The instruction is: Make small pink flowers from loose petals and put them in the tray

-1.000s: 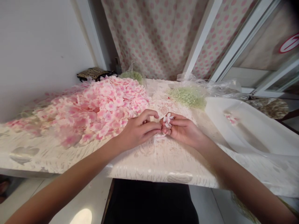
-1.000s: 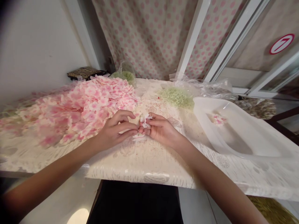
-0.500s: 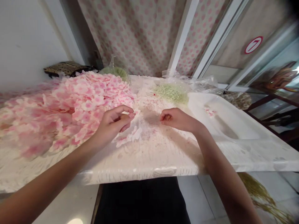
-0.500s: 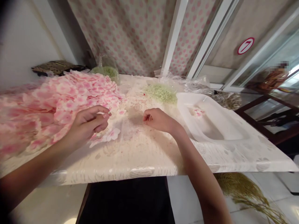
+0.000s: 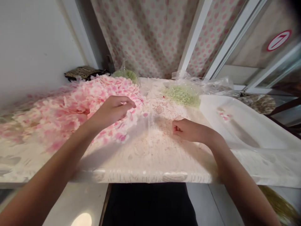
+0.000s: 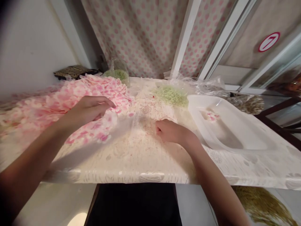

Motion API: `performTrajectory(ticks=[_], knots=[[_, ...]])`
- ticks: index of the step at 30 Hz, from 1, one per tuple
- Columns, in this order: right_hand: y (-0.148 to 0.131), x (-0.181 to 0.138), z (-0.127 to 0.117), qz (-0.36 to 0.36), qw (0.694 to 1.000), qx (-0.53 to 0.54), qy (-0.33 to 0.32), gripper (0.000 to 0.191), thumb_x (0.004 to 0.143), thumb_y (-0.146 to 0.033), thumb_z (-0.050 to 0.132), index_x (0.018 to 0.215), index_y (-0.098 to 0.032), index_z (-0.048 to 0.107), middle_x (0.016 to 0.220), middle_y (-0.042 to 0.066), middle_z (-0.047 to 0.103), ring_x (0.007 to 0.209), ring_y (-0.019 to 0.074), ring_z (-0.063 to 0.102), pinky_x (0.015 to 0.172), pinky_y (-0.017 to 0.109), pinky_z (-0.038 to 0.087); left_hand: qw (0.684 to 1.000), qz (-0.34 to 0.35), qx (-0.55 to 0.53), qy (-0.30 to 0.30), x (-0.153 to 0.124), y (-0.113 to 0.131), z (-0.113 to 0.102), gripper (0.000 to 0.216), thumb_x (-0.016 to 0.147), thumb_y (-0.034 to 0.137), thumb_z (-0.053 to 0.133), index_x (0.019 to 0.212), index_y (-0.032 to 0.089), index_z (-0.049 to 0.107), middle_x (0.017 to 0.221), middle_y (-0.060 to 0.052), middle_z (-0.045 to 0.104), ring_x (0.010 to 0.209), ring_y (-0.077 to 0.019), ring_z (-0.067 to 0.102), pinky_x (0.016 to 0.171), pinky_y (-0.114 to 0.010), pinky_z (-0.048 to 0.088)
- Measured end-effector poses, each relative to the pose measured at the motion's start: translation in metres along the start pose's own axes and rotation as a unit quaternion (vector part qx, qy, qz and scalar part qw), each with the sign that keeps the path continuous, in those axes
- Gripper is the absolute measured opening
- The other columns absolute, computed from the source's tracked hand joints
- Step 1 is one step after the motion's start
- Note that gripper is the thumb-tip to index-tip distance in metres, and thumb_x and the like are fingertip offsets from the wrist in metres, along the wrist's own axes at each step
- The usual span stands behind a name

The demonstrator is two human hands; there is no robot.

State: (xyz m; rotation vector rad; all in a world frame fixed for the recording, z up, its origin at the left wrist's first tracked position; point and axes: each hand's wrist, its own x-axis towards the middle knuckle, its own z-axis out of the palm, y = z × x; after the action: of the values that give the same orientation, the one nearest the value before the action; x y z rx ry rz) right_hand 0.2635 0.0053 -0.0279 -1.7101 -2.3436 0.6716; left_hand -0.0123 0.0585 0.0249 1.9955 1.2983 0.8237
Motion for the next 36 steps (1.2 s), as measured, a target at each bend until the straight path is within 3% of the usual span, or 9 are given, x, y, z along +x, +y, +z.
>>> performTrajectory(ticks=[3, 6, 9, 14, 18, 23, 27, 32, 36], knots=[[-0.001, 0.002, -0.001, -0.016, 1.0, 0.006, -0.004, 0.011, 0.07, -0.011, 0.047, 0.068, -0.02, 0.052, 0.065, 0.0, 0.052, 0.055, 0.0117, 0.043, 0.049, 0.025, 0.028, 0.962, 0.024, 0.267, -0.048, 0.015, 0.001, 0.005, 0.017, 0.073, 0.028, 0.052, 0.074, 0.018, 0.066, 0.074, -0.004, 0.063, 0.057, -0.0134, 0.053, 0.053, -0.024, 0.035], [-0.005, 0.004, -0.006, -0.061, 0.997, 0.037, -0.01, 0.016, 0.075, -0.014, 0.047, 0.08, -0.023, 0.059, 0.069, -0.001, 0.058, 0.062, 0.014, 0.051, 0.054, 0.026, 0.036, 0.947, 0.027, 0.316, -0.056, 0.03, -0.003, 0.027, 0.02, 0.074, 0.031, 0.052, 0.078, 0.018, 0.067, 0.077, -0.007, 0.065, 0.072, -0.0209, 0.058, 0.062, -0.028, 0.037], [-0.01, 0.003, -0.011, -0.118, 0.987, 0.103, 0.019, 0.017, 0.08, -0.017, 0.047, 0.082, -0.023, 0.062, 0.081, 0.0, 0.064, 0.073, 0.0162, 0.058, 0.065, 0.028, 0.042, 0.947, 0.016, 0.314, -0.061, 0.04, -0.012, 0.047, 0.025, 0.074, 0.037, 0.054, 0.074, 0.014, 0.065, 0.068, -0.009, 0.063, 0.069, -0.0231, 0.058, 0.063, -0.03, 0.038], [-0.018, 0.005, -0.007, -0.129, 0.963, 0.224, 0.077, 0.01, 0.079, -0.017, 0.052, 0.081, -0.02, 0.061, 0.075, 0.0, 0.062, 0.069, 0.0151, 0.06, 0.065, 0.028, 0.046, 0.966, 0.0, 0.242, -0.095, 0.047, -0.031, 0.056, 0.031, 0.076, 0.044, 0.053, 0.071, 0.014, 0.063, 0.042, -0.001, 0.05, 0.042, -0.0162, 0.049, 0.052, -0.028, 0.034], [-0.023, 0.016, 0.006, -0.126, 0.934, 0.306, 0.138, 0.005, 0.078, -0.017, 0.056, 0.078, -0.019, 0.06, 0.074, 0.0, 0.061, 0.07, 0.0151, 0.061, 0.067, 0.029, 0.047, 0.985, 0.034, 0.149, -0.081, 0.043, -0.031, 0.053, 0.026, 0.075, 0.039, 0.055, 0.072, 0.014, 0.062, 0.059, -0.002, 0.058, 0.054, -0.0133, 0.052, 0.052, -0.023, 0.033], [-0.028, 0.029, 0.019, -0.19, 0.91, 0.268, 0.255, 0.008, 0.078, -0.017, 0.058, 0.073, -0.022, 0.061, 0.089, 0.001, 0.061, 0.098, 0.0179, 0.056, 0.087, 0.034, 0.042, 0.992, 0.064, 0.026, -0.104, 0.028, -0.012, 0.057, 0.018, 0.074, 0.03, 0.057, 0.077, 0.013, 0.063, 0.06, 0.001, 0.057, 0.051, -0.0085, 0.046, 0.048, -0.019, 0.032], [-0.03, 0.031, 0.022, -0.184, 0.908, 0.273, 0.259, 0.005, 0.078, -0.019, 0.061, 0.075, -0.022, 0.064, 0.103, 0.004, 0.058, 0.111, 0.0192, 0.05, 0.092, 0.035, 0.04, 0.989, 0.05, -0.048, -0.132, 0.019, -0.004, 0.062, 0.014, 0.075, 0.026, 0.056, 0.075, 0.013, 0.061, 0.048, 0.005, 0.047, 0.04, -0.0048, 0.035, 0.041, -0.017, 0.025], [-0.029, 0.031, 0.023, -0.141, 0.886, 0.385, 0.217, 0.006, 0.076, -0.025, 0.064, 0.076, -0.02, 0.061, 0.084, 0.002, 0.064, 0.082, 0.0162, 0.061, 0.078, 0.032, 0.047, 0.982, 0.026, -0.107, -0.155, 0.017, -0.004, 0.064, 0.017, 0.074, 0.03, 0.06, 0.076, 0.013, 0.06, 0.045, 0.007, 0.042, 0.035, -0.0032, 0.03, 0.037, -0.016, 0.021], [-0.029, 0.03, 0.023, -0.131, 0.89, 0.387, 0.202, 0.011, 0.076, -0.03, 0.064, 0.075, -0.019, 0.061, 0.081, 0.003, 0.065, 0.079, 0.0162, 0.061, 0.076, 0.032, 0.047, 0.979, 0.016, -0.126, -0.16, 0.016, -0.003, 0.063, 0.017, 0.073, 0.029, 0.061, 0.075, 0.013, 0.06, 0.044, 0.007, 0.041, 0.035, -0.0031, 0.03, 0.036, -0.016, 0.021]])
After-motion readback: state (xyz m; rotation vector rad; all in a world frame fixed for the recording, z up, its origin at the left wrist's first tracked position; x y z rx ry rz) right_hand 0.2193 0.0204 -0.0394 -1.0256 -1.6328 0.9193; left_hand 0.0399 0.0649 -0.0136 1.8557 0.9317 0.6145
